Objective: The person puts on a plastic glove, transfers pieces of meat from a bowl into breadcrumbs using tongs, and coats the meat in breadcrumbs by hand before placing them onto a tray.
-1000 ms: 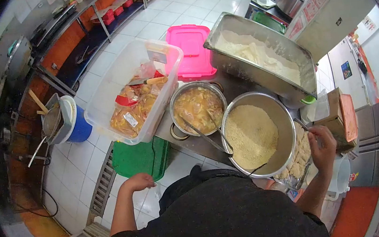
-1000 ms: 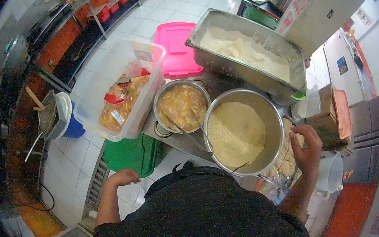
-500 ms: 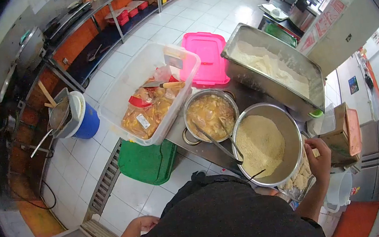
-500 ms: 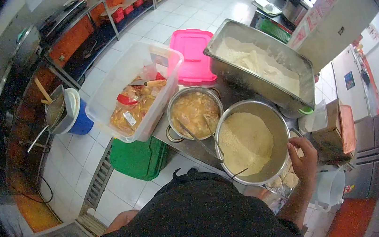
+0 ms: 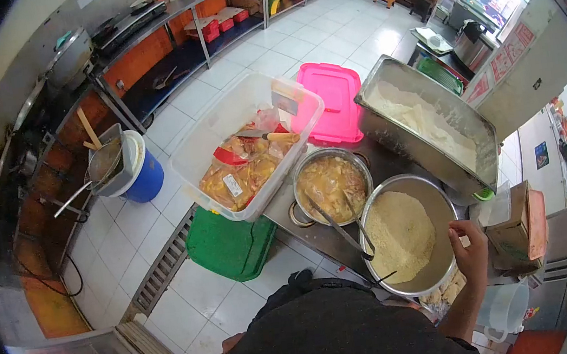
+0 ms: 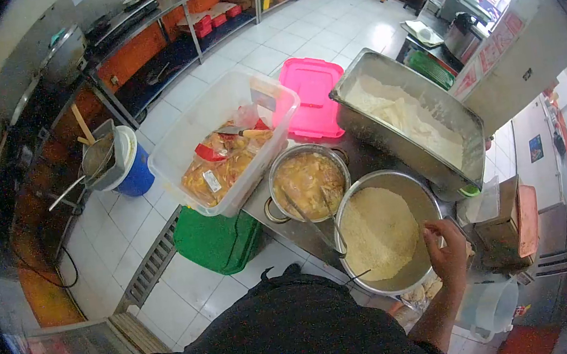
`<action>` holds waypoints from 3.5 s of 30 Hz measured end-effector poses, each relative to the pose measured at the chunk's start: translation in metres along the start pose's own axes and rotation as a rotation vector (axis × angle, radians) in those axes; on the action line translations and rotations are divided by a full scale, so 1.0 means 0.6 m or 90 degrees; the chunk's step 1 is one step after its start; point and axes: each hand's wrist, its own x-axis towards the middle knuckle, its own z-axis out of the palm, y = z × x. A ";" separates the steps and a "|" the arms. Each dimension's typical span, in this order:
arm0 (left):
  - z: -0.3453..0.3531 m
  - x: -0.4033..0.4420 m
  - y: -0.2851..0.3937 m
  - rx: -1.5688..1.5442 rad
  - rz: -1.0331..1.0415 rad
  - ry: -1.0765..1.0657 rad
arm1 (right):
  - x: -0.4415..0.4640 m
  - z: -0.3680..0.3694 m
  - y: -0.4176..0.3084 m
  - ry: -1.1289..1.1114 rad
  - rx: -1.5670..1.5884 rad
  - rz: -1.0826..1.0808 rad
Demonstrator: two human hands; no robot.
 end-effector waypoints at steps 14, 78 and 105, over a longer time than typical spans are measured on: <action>0.076 -0.425 0.676 0.384 0.713 0.298 | -0.048 -0.063 0.004 0.040 -0.013 0.024; 0.385 -0.282 0.660 -0.462 0.746 -0.539 | -0.038 0.179 -0.187 0.007 0.149 -0.313; 0.311 -0.325 0.649 0.289 1.005 0.383 | -0.026 0.173 -0.148 0.009 0.382 -0.090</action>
